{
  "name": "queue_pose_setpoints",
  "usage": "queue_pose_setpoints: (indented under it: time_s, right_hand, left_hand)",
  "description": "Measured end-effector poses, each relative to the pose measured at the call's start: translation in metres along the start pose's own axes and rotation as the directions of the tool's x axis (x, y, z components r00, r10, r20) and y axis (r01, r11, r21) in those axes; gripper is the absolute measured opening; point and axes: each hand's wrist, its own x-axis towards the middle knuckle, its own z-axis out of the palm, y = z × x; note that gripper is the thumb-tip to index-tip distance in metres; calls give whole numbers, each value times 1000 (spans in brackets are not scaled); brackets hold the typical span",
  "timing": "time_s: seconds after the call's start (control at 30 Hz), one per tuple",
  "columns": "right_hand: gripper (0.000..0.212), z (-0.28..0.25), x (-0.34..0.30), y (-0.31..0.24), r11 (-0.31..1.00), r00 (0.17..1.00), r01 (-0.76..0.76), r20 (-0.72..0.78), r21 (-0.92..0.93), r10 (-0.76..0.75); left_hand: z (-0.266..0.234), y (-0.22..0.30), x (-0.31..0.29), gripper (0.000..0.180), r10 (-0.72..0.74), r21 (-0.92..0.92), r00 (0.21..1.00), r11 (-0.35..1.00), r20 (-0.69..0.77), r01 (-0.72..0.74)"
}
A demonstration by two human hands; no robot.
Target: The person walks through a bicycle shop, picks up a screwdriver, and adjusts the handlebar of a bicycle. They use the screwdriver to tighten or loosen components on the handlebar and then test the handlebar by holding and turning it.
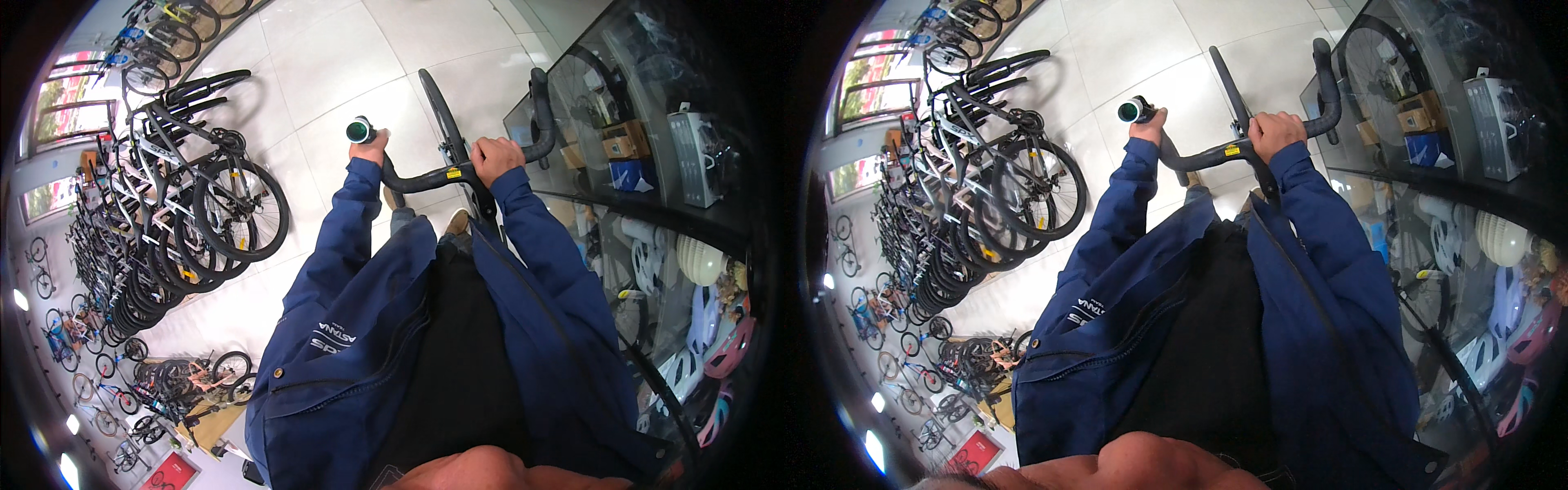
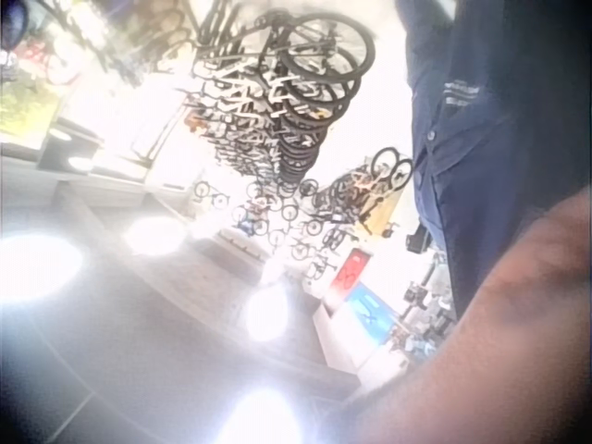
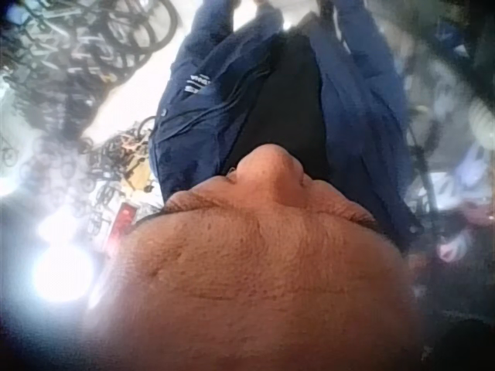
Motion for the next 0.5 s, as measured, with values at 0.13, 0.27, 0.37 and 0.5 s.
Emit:
queue_pose_setpoints:
  time_s: [0.13,0.27,0.37,0.5]
  right_hand:
    - [24,-2,0,-1,1000,1000,2,0,-13,-2]
    - [24,-4,0,-2,1000,1000,-6,-2,9,6]
    - [25,-5,0,-2,1000,1000,4,8,-7,-4]
    - [25,-5,0,-2,1000,1000,-12,9,1,12]
  left_hand:
    - [-2,7,-4,37,-3,35,999,999,40,1]
    - [-1,12,-7,39,57,-74,998,996,-6,-58]
    - [-3,13,-5,38,-150,54,986,988,75,147]
    - [-3,9,-3,38,30,-90,996,996,81,-22]
